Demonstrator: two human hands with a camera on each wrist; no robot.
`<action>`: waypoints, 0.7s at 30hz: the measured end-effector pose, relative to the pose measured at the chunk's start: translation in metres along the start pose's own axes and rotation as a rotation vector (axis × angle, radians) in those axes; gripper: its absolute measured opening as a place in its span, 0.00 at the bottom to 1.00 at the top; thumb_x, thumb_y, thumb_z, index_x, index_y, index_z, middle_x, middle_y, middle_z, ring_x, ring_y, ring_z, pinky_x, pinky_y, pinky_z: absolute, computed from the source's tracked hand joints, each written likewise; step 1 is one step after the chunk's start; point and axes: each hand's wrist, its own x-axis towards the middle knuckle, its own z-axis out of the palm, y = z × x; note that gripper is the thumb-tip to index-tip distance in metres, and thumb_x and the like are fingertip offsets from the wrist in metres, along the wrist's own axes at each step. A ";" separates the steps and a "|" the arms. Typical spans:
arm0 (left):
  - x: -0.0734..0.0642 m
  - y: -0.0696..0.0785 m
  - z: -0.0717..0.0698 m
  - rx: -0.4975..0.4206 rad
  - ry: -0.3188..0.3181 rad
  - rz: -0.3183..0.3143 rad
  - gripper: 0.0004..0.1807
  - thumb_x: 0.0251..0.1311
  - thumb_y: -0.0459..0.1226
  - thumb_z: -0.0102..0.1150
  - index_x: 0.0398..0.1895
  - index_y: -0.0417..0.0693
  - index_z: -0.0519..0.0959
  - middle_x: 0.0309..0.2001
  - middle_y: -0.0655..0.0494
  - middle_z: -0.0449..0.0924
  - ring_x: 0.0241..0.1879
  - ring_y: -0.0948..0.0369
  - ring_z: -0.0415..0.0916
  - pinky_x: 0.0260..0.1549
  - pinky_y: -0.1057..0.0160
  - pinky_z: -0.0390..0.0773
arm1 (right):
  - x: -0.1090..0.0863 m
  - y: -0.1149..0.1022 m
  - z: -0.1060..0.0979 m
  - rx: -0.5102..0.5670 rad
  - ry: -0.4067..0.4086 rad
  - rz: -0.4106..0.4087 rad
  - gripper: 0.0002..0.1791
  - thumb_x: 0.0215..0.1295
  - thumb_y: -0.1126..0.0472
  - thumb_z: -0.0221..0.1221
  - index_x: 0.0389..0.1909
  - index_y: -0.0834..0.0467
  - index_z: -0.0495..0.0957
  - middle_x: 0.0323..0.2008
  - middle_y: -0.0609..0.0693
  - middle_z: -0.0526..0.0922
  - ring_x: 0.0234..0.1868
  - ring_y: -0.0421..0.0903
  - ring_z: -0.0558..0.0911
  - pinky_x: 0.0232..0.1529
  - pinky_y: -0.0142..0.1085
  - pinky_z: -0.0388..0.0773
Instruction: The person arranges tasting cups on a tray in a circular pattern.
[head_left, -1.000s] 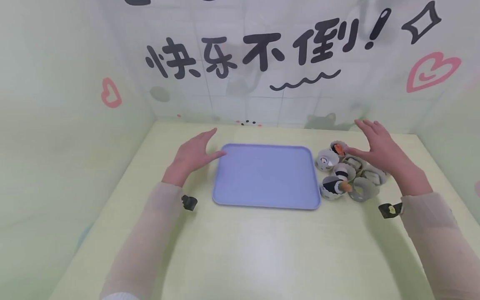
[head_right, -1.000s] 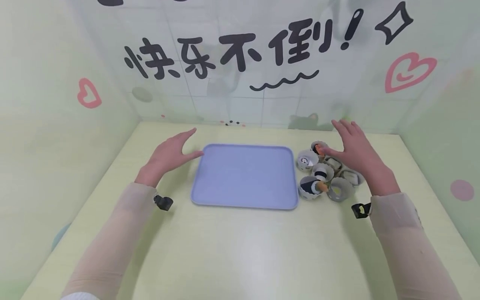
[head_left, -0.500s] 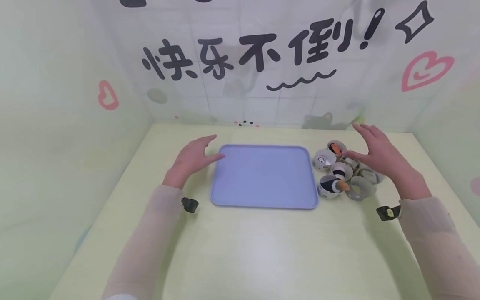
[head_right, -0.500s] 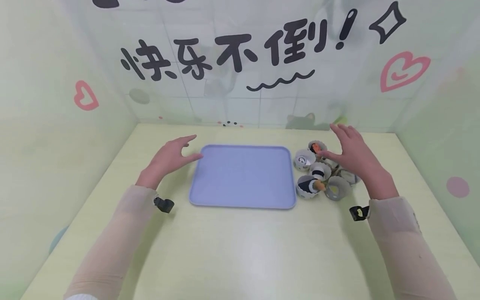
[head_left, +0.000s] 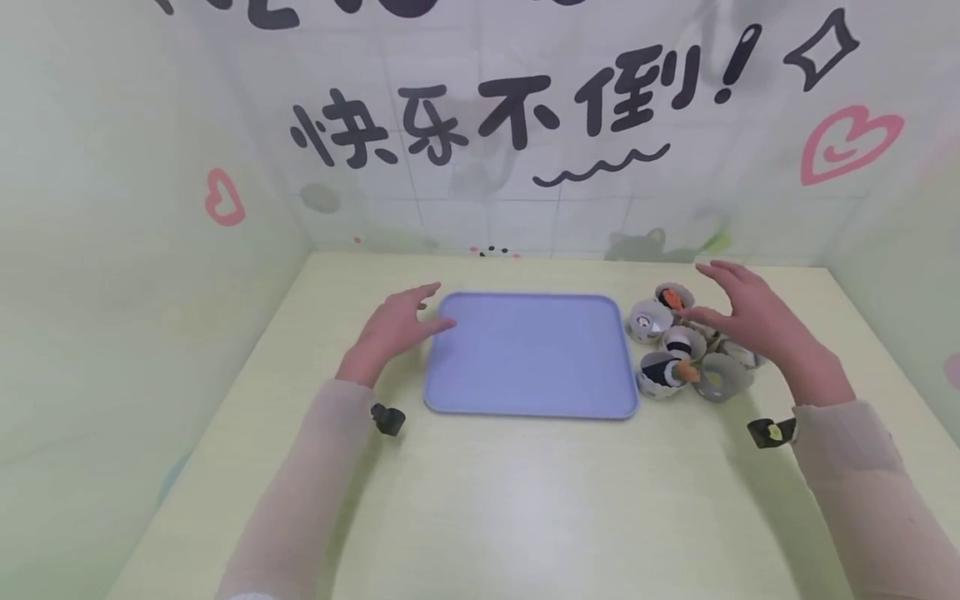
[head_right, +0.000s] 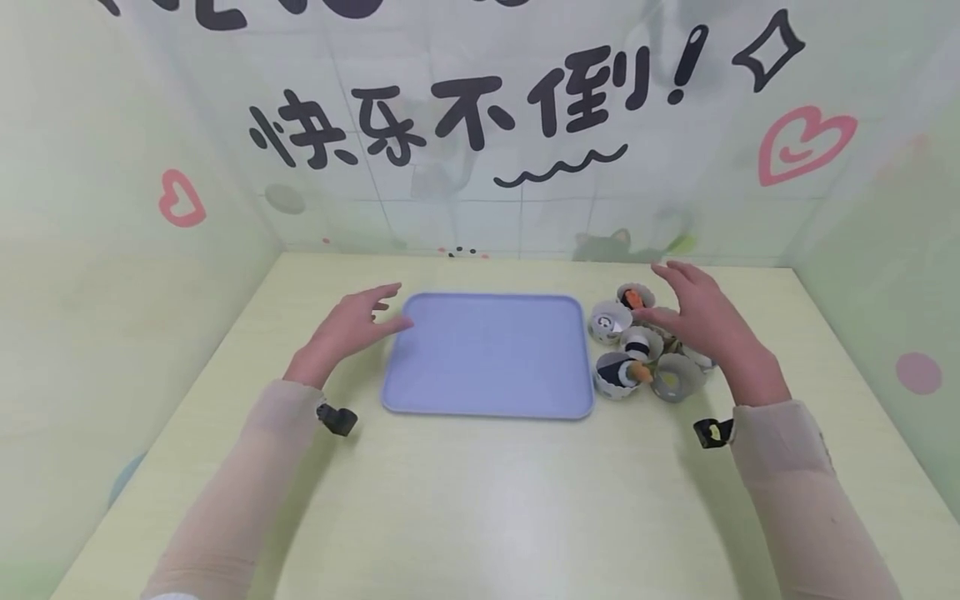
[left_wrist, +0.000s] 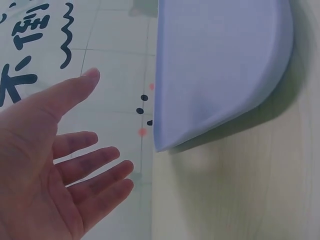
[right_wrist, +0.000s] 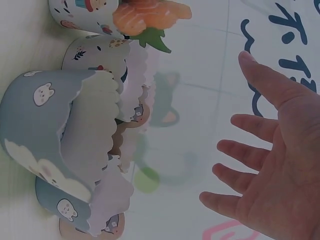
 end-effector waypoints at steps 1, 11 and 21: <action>0.000 0.000 0.001 -0.003 -0.007 -0.003 0.45 0.61 0.59 0.61 0.77 0.53 0.59 0.73 0.47 0.68 0.68 0.47 0.71 0.66 0.43 0.73 | 0.000 0.001 0.000 0.000 -0.001 0.002 0.48 0.66 0.43 0.62 0.76 0.66 0.53 0.75 0.72 0.52 0.74 0.74 0.51 0.70 0.72 0.51; -0.003 -0.002 0.010 -0.009 -0.082 0.071 0.47 0.64 0.57 0.61 0.79 0.48 0.53 0.77 0.46 0.59 0.76 0.47 0.58 0.76 0.44 0.60 | -0.006 0.005 0.000 -0.007 -0.010 0.018 0.47 0.68 0.43 0.61 0.75 0.67 0.54 0.74 0.74 0.51 0.73 0.75 0.51 0.70 0.72 0.52; -0.007 -0.006 0.018 0.054 -0.130 0.170 0.53 0.61 0.56 0.64 0.79 0.41 0.49 0.80 0.41 0.48 0.79 0.44 0.45 0.80 0.45 0.49 | -0.010 0.010 0.004 -0.014 0.000 -0.007 0.47 0.68 0.43 0.61 0.74 0.69 0.55 0.72 0.75 0.54 0.71 0.76 0.54 0.67 0.73 0.55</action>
